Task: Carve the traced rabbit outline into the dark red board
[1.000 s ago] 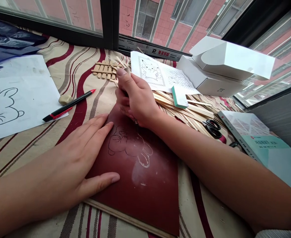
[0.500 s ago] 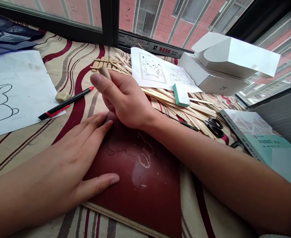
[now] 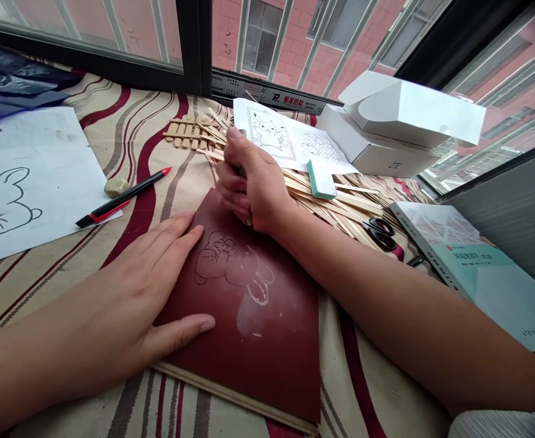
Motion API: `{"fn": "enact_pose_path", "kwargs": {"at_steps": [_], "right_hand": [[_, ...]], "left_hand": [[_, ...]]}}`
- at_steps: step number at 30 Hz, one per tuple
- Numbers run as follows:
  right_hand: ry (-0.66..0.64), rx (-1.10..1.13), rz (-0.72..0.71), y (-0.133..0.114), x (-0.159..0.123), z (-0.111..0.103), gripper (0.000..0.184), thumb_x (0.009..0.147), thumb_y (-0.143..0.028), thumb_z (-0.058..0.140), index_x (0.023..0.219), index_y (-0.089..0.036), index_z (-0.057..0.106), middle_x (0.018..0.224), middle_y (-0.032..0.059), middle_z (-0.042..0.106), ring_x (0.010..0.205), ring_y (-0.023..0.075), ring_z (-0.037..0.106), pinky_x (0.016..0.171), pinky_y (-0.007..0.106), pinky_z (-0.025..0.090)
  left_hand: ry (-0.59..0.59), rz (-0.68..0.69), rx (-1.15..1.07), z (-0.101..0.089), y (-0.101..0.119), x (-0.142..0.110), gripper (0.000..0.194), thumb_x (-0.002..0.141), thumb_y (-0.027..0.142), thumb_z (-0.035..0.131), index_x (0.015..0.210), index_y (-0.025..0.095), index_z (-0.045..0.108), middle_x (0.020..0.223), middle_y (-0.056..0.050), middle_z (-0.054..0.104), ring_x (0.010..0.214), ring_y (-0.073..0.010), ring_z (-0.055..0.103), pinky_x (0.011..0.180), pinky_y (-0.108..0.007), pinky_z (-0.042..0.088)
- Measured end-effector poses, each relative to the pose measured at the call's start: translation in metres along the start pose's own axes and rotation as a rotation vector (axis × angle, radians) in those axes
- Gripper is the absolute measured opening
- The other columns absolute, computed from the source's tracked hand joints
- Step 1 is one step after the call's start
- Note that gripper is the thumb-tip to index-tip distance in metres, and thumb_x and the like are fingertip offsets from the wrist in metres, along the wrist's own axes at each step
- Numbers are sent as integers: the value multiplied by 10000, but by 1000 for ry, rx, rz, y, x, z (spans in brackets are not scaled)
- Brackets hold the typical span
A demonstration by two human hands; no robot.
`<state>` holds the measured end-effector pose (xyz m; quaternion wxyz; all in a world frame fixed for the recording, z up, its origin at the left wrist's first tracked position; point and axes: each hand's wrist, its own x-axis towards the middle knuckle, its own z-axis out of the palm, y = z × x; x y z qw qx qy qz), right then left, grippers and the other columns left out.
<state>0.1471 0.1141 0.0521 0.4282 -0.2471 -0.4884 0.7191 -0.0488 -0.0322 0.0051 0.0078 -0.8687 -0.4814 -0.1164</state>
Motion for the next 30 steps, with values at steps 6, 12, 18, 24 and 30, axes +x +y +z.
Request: {"fn": "enact_pose_path", "kwargs": {"at_steps": [6,12,18,24,30], "right_hand": [[26,-35,3,1,-1,11,651,1083,-701,561,684,-250,315,482,-101,276,370,46,199,349,198,190],[61,-128,-41,0,-2,17,622,1048,-692,631,718,-247,347,517,-97,315,426,51,260,401,203,222],[-34,-212,-198,8,-3,11,604,1027,-663,694,739,-225,393,612,-79,377,511,38,341,458,182,273],[-9,-252,-260,15,3,7,642,1005,-733,677,740,-233,373,606,-71,364,554,55,389,483,188,303],[7,-243,-239,11,3,6,599,1032,-670,687,744,-238,388,593,-79,365,503,53,344,459,215,275]], "left_hand": [[-11,7,22,-2,2,-2,1022,1038,757,496,1810,246,62,1896,-128,243,1732,-355,315,1337,-497,450],[10,11,-10,1,2,-1,1014,1034,756,491,1809,250,79,1914,-103,179,1734,-364,311,1352,-492,427],[27,2,-11,0,3,0,993,1050,751,460,1810,248,67,1910,-104,200,1727,-364,332,1354,-502,418],[130,19,22,2,7,0,945,1057,778,365,1793,211,191,1864,-136,339,1681,-362,432,1310,-477,452],[137,17,48,4,10,3,931,1072,771,327,1782,182,207,1839,-177,381,1673,-362,444,1288,-491,471]]}}
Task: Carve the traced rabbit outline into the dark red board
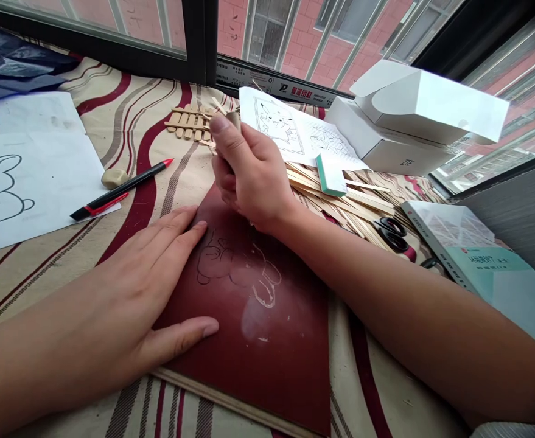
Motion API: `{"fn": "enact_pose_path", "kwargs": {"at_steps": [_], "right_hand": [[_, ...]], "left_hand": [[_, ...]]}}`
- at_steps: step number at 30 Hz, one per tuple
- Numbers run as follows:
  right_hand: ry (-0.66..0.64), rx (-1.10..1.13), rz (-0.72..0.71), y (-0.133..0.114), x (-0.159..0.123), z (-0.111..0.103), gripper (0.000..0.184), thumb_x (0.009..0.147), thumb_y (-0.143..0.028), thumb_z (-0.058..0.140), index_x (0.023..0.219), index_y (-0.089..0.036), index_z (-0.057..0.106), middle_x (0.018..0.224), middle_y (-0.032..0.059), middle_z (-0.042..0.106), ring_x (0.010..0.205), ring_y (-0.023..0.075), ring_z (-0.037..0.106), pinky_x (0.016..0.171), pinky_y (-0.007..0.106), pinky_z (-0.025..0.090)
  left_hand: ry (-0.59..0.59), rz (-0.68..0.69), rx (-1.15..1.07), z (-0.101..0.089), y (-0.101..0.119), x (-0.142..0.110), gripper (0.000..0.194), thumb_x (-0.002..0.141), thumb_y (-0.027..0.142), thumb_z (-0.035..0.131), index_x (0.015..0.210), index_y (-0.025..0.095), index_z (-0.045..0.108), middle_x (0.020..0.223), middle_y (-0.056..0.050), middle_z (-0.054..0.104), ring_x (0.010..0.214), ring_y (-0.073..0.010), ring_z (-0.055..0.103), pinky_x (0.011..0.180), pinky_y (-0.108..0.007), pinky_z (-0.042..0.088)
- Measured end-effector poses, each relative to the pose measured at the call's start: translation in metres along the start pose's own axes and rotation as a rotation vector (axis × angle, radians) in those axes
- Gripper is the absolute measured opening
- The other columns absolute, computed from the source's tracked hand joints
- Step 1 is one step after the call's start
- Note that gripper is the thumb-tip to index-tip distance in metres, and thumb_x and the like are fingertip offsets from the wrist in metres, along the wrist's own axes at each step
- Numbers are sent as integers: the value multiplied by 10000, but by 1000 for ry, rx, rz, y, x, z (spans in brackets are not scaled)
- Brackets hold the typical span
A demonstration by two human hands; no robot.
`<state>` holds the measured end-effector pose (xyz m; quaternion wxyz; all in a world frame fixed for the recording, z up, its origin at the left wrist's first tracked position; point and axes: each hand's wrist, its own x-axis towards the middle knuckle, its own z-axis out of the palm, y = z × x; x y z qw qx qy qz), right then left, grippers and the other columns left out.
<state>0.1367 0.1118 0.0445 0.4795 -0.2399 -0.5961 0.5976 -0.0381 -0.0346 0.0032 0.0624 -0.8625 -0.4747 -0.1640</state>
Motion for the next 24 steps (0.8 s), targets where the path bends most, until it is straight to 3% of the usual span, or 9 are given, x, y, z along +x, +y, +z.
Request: {"fn": "enact_pose_path", "kwargs": {"at_steps": [6,10,16,21,24], "right_hand": [[93,62,122,-8,1,5,581,1071,-610,660,728,-238,374,535,-95,350,426,44,278,420,238,209],[90,40,124,-8,1,5,580,1091,-579,642,713,-231,373,543,-88,362,437,41,295,431,233,230],[17,-94,-27,0,1,2,551,1108,-544,623,725,-234,375,609,-66,395,561,62,407,521,210,333],[-93,-289,-171,-4,-4,4,442,1152,-386,532,762,-228,395,698,-47,420,642,74,411,602,223,346],[-143,-342,-221,-3,-3,5,470,1150,-449,529,757,-230,395,724,-36,428,691,91,429,639,240,353]], "left_hand": [[-83,14,-32,-2,-7,-6,982,1055,778,415,1803,209,131,1908,-110,195,1728,-337,337,1349,-463,412],[-92,4,-47,-3,-8,-7,978,1055,771,426,1806,227,117,1915,-95,172,1736,-344,315,1358,-485,406],[-91,7,-55,-3,-7,-6,980,1058,770,425,1807,232,94,1912,-108,200,1735,-349,318,1354,-501,416],[-102,-6,-47,-6,-4,-1,986,1060,748,444,1806,213,84,1885,-146,285,1703,-377,384,1326,-529,453],[-71,10,-31,-7,-2,3,980,1054,755,438,1793,183,147,1842,-186,373,1668,-405,443,1289,-537,494]]}}
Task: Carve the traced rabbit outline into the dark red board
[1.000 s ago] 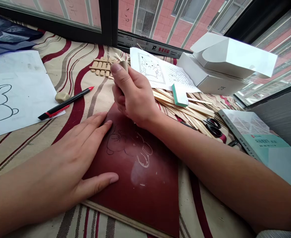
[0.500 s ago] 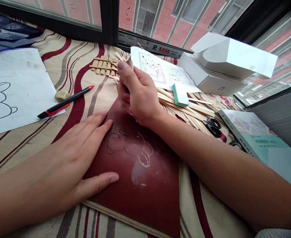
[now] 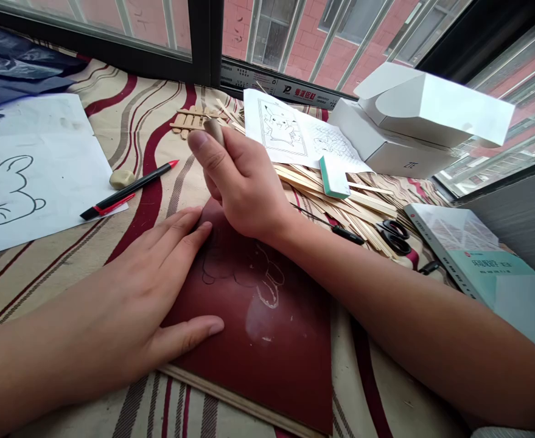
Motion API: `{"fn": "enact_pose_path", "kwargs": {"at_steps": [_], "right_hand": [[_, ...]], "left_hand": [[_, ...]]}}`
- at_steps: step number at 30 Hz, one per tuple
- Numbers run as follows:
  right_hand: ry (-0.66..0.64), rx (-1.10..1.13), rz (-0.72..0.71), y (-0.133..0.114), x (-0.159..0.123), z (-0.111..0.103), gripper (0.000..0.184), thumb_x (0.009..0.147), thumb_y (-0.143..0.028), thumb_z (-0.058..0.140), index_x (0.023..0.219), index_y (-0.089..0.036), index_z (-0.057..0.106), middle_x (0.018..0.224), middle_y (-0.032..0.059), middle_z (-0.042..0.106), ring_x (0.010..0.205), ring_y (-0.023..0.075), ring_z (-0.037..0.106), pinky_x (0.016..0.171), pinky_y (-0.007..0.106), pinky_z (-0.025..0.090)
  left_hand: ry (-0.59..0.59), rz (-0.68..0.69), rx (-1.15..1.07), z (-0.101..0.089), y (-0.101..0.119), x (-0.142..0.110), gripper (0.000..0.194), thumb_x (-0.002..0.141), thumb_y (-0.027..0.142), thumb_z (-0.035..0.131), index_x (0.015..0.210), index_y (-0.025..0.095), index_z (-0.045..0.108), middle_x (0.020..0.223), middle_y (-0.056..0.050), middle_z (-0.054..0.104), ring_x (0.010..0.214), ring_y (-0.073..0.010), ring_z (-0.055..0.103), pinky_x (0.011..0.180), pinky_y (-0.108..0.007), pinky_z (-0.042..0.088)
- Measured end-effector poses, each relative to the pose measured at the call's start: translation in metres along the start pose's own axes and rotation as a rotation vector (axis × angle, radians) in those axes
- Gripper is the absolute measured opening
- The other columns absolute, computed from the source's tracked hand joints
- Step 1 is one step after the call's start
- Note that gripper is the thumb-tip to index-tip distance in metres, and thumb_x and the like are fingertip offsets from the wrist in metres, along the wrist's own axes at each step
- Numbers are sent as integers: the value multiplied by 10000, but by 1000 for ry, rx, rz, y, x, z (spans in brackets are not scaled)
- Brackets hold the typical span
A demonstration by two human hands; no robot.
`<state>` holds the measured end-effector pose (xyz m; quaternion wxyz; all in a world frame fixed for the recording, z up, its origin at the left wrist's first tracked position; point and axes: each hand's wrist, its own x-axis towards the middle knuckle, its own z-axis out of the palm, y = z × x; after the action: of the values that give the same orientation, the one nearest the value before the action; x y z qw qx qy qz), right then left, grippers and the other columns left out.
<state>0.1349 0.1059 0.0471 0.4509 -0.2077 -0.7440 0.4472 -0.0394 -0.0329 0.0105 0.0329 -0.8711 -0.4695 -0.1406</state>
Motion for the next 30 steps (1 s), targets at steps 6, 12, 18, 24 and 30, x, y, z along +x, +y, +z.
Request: {"fn": "enact_pose_path", "kwargs": {"at_steps": [6,12,18,24,30], "right_hand": [[-55,-52,47,8,4,1,519,1127,-580,543,768,-240,389,739,-26,447,732,113,439,666,266,353],[-172,-32,117,7,5,4,521,1120,-537,591,744,-232,397,719,-41,438,721,97,435,679,254,369],[-210,112,197,8,5,4,636,1043,-767,574,719,-244,416,675,-28,408,661,120,393,570,269,325],[5,-35,285,7,6,4,600,1079,-660,598,699,-236,407,677,-15,460,671,118,417,583,266,298],[79,-39,285,7,5,2,583,1076,-605,652,694,-234,416,657,-28,458,648,109,408,582,268,307]], "left_hand": [[67,18,33,0,4,4,942,1069,733,385,1773,137,195,1789,-231,449,1643,-413,480,1251,-528,522],[102,-3,53,5,7,3,929,1070,734,334,1740,93,270,1732,-272,511,1641,-393,487,1229,-541,529],[27,-20,18,6,8,3,974,1066,728,384,1765,86,165,1781,-305,421,1696,-420,387,1268,-593,486],[51,-35,-12,6,8,4,949,1073,724,357,1774,110,176,1832,-255,355,1705,-416,367,1324,-560,431],[39,-11,-1,6,6,2,946,1081,715,355,1758,75,196,1823,-293,347,1692,-448,382,1292,-591,463]]}}
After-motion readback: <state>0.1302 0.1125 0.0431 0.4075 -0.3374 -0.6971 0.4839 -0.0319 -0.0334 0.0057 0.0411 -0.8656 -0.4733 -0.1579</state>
